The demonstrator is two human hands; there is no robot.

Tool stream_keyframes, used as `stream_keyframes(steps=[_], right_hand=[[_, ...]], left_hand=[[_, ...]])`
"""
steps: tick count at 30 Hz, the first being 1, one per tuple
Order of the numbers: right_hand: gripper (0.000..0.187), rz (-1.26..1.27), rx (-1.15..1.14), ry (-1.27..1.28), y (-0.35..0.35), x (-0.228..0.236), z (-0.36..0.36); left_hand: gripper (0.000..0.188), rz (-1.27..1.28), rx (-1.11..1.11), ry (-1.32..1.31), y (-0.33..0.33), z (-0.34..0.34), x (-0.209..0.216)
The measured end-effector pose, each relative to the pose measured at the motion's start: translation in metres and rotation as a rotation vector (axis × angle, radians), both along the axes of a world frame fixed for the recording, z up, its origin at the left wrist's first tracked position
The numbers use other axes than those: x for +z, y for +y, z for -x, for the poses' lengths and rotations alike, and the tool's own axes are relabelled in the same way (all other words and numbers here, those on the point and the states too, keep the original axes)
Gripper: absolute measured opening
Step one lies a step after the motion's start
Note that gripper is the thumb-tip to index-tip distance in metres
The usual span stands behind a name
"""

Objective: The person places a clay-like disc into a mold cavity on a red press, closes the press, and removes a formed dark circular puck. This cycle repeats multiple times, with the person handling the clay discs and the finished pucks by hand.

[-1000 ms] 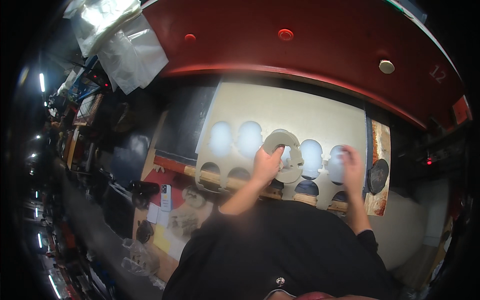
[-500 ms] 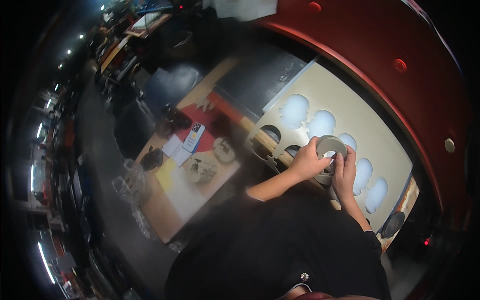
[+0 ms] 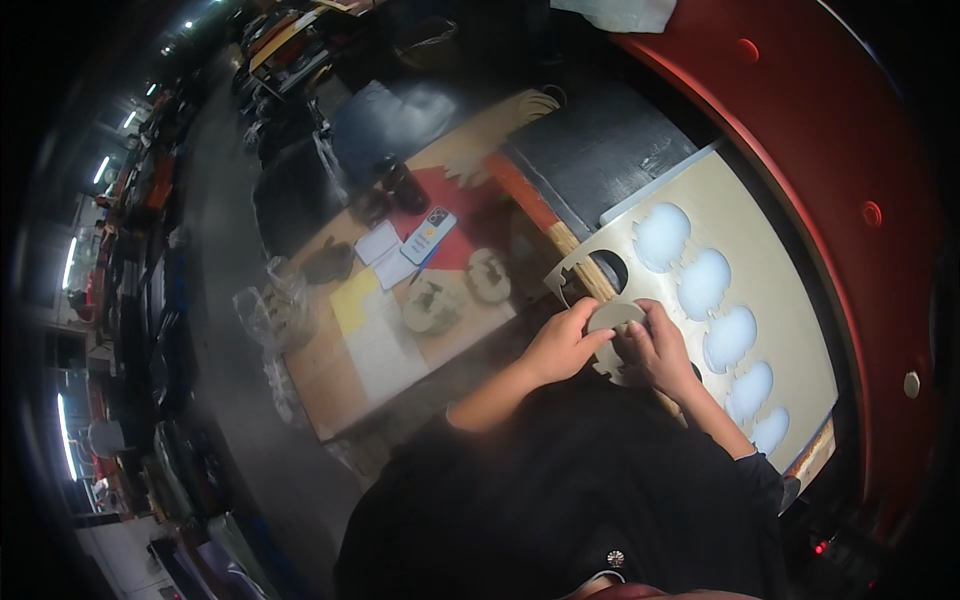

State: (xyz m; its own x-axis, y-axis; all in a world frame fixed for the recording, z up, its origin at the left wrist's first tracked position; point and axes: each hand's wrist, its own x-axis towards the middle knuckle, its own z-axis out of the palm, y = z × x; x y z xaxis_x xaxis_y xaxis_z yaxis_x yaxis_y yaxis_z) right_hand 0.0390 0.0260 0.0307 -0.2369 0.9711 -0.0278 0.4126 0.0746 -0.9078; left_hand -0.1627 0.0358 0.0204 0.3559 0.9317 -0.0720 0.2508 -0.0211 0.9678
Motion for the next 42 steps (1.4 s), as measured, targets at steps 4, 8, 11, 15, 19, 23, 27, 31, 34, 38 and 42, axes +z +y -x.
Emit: stream_keyframes(steps=[4, 8, 11, 15, 19, 23, 27, 31, 34, 38, 42], right_hand=[[0.044, 0.07, 0.115, 0.075, 0.013, -0.005, 0.018], [0.055, 0.104, 0.043, 0.249, 0.018, -0.016, 0.015], [0.054, 0.124, -0.036, 0.302, 0.022, -0.025, 0.005], [0.053, 0.134, -0.106, 0.287, 0.02, -0.035, -0.004], [0.051, 0.177, -0.164, 0.386, 0.011, -0.038, -0.014], [0.049, 0.182, -0.25, 0.378, 0.004, -0.038, -0.032], [0.048, 0.176, -0.284, 0.394, 0.0, -0.038, -0.046], [0.048, 0.167, -0.305, 0.411, -0.006, -0.037, -0.053], [0.048, 0.144, -0.322, 0.433, -0.007, -0.037, -0.055], [0.047, 0.083, -0.393, 0.431, -0.014, -0.04, -0.069], [0.046, -0.013, -0.548, 0.357, -0.043, -0.046, -0.106]], left_hand=[[0.032, 0.035, 0.212, -0.065, -0.008, 0.027, -0.013], [0.023, 0.264, 0.616, -0.382, -0.017, 0.095, -0.035], [0.018, 0.219, 0.948, -0.664, -0.018, 0.154, -0.062], [0.033, 0.298, 1.338, -0.96, -0.01, 0.21, -0.116], [0.033, 0.402, 1.397, -1.13, -0.009, 0.238, -0.154], [0.03, 0.411, 1.415, -1.169, -0.006, 0.243, -0.159], [0.032, 0.394, 1.329, -1.229, -0.002, 0.243, -0.153], [0.03, 0.529, 1.309, -1.105, -0.006, 0.244, -0.168], [0.027, 0.528, 1.372, -0.883, -0.011, 0.252, -0.189], [0.041, 0.351, 1.156, 0.12, -0.02, 0.265, -0.207], [0.063, 0.147, 1.298, 1.001, -0.03, 0.218, -0.194]])
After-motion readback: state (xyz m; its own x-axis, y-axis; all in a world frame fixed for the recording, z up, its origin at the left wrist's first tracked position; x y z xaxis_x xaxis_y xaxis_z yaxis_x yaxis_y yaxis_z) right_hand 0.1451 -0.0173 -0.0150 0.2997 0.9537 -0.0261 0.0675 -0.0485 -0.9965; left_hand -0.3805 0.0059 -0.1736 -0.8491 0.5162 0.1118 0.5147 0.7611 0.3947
